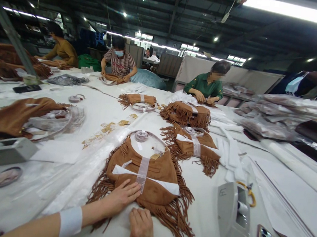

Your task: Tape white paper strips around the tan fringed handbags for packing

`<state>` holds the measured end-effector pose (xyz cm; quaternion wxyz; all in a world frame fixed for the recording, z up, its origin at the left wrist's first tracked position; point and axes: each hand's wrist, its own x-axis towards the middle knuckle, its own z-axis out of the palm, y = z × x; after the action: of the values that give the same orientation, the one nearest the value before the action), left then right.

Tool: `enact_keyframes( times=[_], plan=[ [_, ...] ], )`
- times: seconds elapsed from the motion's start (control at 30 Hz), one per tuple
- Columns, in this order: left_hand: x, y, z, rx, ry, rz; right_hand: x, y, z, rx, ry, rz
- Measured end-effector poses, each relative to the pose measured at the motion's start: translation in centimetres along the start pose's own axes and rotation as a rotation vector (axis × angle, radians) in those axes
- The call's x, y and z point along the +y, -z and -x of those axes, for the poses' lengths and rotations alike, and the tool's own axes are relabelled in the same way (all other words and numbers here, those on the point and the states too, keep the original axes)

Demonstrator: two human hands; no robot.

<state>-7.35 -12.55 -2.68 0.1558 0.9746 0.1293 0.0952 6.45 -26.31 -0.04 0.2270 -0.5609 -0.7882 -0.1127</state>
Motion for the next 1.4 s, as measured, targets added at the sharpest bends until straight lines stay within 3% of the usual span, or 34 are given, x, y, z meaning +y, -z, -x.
enact_keyframes(
  times=[0.2,0.37,0.67,0.93,1.13,1.4],
  plan=[
    [0.1,0.3,0.1,0.039,-0.011,-0.004,0.4,0.8,-2.2,0.013,0.045,-0.005],
    [0.4,1.3,-0.1,0.110,0.028,0.017,2.2,1.8,-5.0,-0.072,0.026,-0.083],
    [1.0,3.3,0.1,0.118,0.077,0.189,5.6,1.7,-6.8,-0.209,-0.257,-0.418],
    [2.3,1.4,-1.4,0.376,0.314,0.253,6.9,1.4,-7.1,-0.287,-0.385,-0.400],
    [2.2,1.4,-2.7,0.355,0.434,0.097,7.5,1.1,-7.7,-0.330,-0.339,-0.365],
    [1.6,1.3,-3.7,0.414,0.440,0.088,8.2,0.6,-8.6,-0.443,-0.524,-0.271]
  ],
)
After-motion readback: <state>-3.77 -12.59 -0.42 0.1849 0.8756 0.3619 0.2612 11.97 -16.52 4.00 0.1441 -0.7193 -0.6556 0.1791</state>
